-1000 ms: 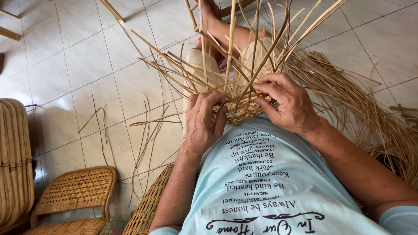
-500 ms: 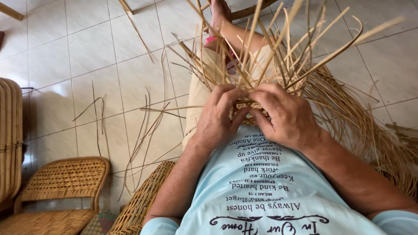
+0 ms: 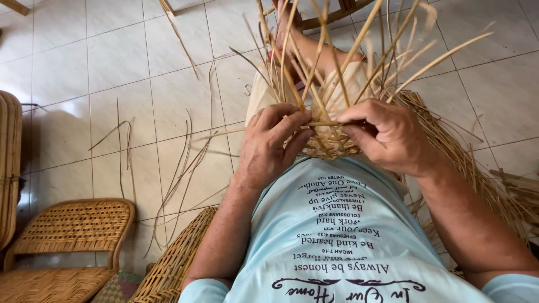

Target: Weaving a basket using dried plant fibers, tucking and pulling strands to form the structure.

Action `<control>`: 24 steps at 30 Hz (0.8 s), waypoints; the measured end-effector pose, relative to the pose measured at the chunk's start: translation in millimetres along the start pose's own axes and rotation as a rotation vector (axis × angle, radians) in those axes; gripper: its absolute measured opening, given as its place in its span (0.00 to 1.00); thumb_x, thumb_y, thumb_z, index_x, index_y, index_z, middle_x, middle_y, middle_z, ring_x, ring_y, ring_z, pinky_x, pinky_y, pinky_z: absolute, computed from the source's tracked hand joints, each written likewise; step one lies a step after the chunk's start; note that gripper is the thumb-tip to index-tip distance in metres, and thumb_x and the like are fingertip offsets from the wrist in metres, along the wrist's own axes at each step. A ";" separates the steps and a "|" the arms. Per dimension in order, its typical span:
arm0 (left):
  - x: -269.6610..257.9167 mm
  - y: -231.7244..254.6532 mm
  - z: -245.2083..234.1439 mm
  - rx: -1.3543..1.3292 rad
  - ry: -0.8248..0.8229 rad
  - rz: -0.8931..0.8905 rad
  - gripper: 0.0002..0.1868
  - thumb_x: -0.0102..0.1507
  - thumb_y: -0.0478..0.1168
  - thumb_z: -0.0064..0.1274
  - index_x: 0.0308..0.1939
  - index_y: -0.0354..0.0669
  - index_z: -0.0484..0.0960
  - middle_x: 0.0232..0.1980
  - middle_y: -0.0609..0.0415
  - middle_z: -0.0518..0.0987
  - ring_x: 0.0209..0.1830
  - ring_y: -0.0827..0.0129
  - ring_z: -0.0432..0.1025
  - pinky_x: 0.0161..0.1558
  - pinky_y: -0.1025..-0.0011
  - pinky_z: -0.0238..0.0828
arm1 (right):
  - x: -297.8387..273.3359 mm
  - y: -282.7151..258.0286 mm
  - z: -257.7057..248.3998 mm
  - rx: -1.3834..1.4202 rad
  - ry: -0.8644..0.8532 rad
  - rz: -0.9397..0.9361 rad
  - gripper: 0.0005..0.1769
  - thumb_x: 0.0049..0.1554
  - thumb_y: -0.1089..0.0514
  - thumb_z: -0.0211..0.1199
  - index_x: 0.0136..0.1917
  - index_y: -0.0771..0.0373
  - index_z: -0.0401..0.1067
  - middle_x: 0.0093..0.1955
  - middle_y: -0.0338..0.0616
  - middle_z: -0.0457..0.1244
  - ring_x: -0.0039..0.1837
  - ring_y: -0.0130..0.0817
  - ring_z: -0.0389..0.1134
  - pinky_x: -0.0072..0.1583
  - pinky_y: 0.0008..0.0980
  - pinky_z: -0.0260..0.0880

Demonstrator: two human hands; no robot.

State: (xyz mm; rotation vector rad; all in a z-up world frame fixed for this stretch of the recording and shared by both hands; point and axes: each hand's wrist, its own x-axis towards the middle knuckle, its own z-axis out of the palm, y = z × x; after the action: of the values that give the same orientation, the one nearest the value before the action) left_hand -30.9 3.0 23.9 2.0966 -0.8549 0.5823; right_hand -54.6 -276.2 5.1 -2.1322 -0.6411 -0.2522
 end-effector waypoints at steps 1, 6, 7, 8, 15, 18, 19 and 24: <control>2.4 1.3 -2.5 0.001 0.000 0.001 0.14 0.68 0.50 0.61 0.57 0.59 0.83 0.50 0.56 0.77 0.44 0.58 0.77 0.48 0.60 0.77 | -0.5 4.4 0.0 0.000 0.001 -0.001 0.09 0.61 0.65 0.65 0.55 0.60 0.77 0.43 0.52 0.70 0.39 0.41 0.71 0.43 0.39 0.74; 6.4 3.4 -1.9 0.009 -0.134 -0.010 0.17 0.67 0.45 0.62 0.59 0.54 0.83 0.48 0.50 0.79 0.42 0.53 0.79 0.46 0.56 0.79 | 6.1 -1.6 -8.3 0.066 -0.080 0.024 0.09 0.62 0.66 0.62 0.56 0.63 0.77 0.49 0.56 0.72 0.46 0.47 0.73 0.49 0.45 0.75; 4.3 1.7 -0.8 0.010 -0.136 -0.009 0.17 0.67 0.45 0.62 0.59 0.54 0.83 0.48 0.50 0.79 0.42 0.53 0.79 0.46 0.56 0.79 | 9.0 -11.0 -9.7 0.067 -0.077 0.024 0.09 0.62 0.66 0.62 0.56 0.63 0.77 0.49 0.56 0.72 0.46 0.47 0.73 0.49 0.45 0.75; 2.2 0.0 0.7 0.030 -0.133 -0.010 0.17 0.67 0.47 0.60 0.60 0.56 0.82 0.48 0.51 0.78 0.41 0.52 0.79 0.45 0.55 0.78 | 11.8 -20.1 -11.1 -0.018 -0.038 -0.023 0.11 0.61 0.68 0.62 0.58 0.65 0.77 0.48 0.58 0.71 0.45 0.48 0.73 0.48 0.44 0.75; -3.4 -0.1 5.6 -0.024 -0.090 -0.012 0.13 0.66 0.49 0.62 0.55 0.58 0.85 0.41 0.55 0.76 0.37 0.55 0.78 0.41 0.58 0.78 | 18.8 -59.7 -0.1 -0.197 0.142 -0.211 0.12 0.62 0.67 0.62 0.59 0.63 0.77 0.53 0.51 0.71 0.48 0.43 0.75 0.48 0.38 0.77; -8.3 0.6 3.0 -0.025 -0.110 -0.029 0.10 0.67 0.48 0.60 0.52 0.56 0.86 0.39 0.56 0.76 0.35 0.58 0.79 0.40 0.61 0.78 | 28.9 -60.1 13.6 -0.128 0.053 -0.134 0.12 0.60 0.71 0.63 0.57 0.67 0.76 0.44 0.59 0.71 0.37 0.47 0.74 0.41 0.42 0.78; -7.4 0.6 -0.9 -0.020 -0.109 -0.033 0.10 0.67 0.48 0.60 0.52 0.56 0.86 0.39 0.56 0.76 0.35 0.58 0.79 0.40 0.61 0.78 | 27.5 -53.0 15.0 -0.123 0.051 -0.137 0.12 0.60 0.71 0.63 0.57 0.67 0.76 0.44 0.59 0.71 0.37 0.47 0.74 0.41 0.42 0.78; -6.4 -6.5 -16.1 0.105 -0.051 0.158 0.04 0.66 0.39 0.59 0.44 0.54 0.86 0.44 0.55 0.79 0.36 0.56 0.79 0.39 0.60 0.78 | 35.0 -40.1 15.5 0.052 -0.065 0.008 0.07 0.60 0.68 0.65 0.52 0.64 0.73 0.40 0.53 0.72 0.41 0.47 0.76 0.43 0.43 0.77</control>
State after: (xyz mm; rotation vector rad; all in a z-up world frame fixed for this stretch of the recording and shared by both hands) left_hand -32.3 21.3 26.1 2.1592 -1.0464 0.6718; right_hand -46.9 -231.9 37.5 -2.0999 -0.6701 -0.1609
